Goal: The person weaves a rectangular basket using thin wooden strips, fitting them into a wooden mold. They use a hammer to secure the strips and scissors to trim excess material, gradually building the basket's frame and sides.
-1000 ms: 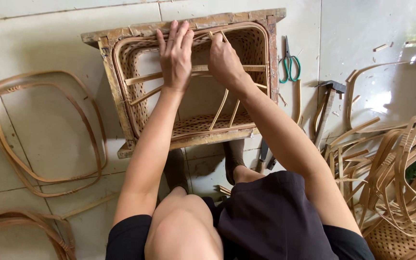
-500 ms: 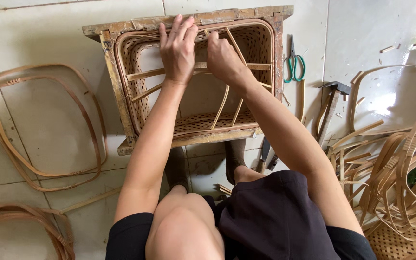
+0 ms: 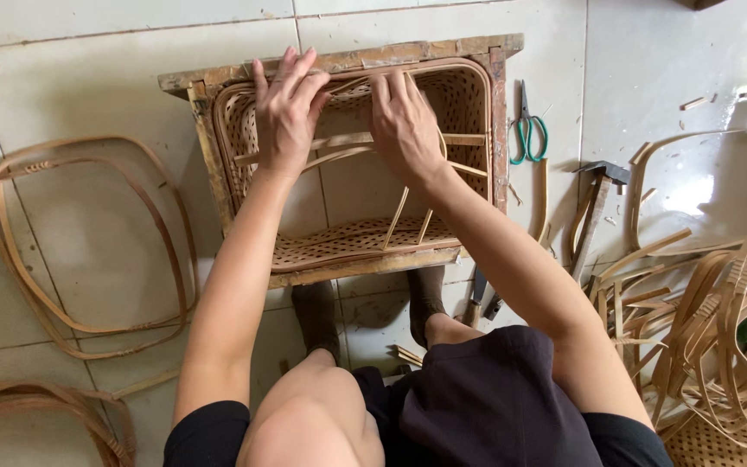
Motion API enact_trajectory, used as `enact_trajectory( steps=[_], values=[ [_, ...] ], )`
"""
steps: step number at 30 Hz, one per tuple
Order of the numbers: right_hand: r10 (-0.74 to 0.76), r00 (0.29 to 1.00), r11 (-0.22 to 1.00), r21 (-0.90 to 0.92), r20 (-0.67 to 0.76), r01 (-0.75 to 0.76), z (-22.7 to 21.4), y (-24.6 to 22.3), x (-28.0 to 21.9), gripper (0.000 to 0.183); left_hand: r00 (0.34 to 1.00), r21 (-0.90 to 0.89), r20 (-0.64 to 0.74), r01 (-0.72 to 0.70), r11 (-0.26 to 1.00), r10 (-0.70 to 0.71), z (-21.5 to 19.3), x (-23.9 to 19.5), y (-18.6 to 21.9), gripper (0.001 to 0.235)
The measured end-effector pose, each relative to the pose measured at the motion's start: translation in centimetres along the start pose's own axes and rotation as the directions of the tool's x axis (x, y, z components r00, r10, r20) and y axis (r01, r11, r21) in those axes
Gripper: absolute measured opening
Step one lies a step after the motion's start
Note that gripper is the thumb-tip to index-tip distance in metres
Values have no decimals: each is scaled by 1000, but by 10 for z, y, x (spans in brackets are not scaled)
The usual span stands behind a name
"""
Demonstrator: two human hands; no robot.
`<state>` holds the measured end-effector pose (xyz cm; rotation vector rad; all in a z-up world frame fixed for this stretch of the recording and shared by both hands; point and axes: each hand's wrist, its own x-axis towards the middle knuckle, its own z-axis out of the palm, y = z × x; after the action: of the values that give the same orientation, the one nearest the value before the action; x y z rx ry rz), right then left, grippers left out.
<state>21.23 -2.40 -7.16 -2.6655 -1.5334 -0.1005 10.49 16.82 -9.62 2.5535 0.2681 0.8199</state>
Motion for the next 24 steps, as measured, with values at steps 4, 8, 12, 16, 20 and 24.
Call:
enact_trajectory(
  steps=[4,8,12,16,20,24],
  values=[
    [-143,957,983,78,-252,168,-22,0,26,71,999,64,37,-17,998,15,-11,2,-3,23],
    [-209,942,972,53,-264,230,-36,-4,52,71,998,83,70,-5,996,-1,-13,2,-5,30],
    [-173,967,959,191,-184,208,-36,-4,55,60,999,94,32,-3,996,0,-8,-3,-8,29],
    [-133,977,960,223,-164,168,-37,-3,52,55,998,85,61,-24,996,19,-4,-5,-11,32],
    [-174,959,953,205,-224,221,-44,-6,56,59,999,135,23,-34,990,31,0,1,-10,33],
    [-160,969,949,240,-188,203,-40,-9,53,60,1000,150,-12,4,989,-2,3,-4,-5,28]
  ],
)
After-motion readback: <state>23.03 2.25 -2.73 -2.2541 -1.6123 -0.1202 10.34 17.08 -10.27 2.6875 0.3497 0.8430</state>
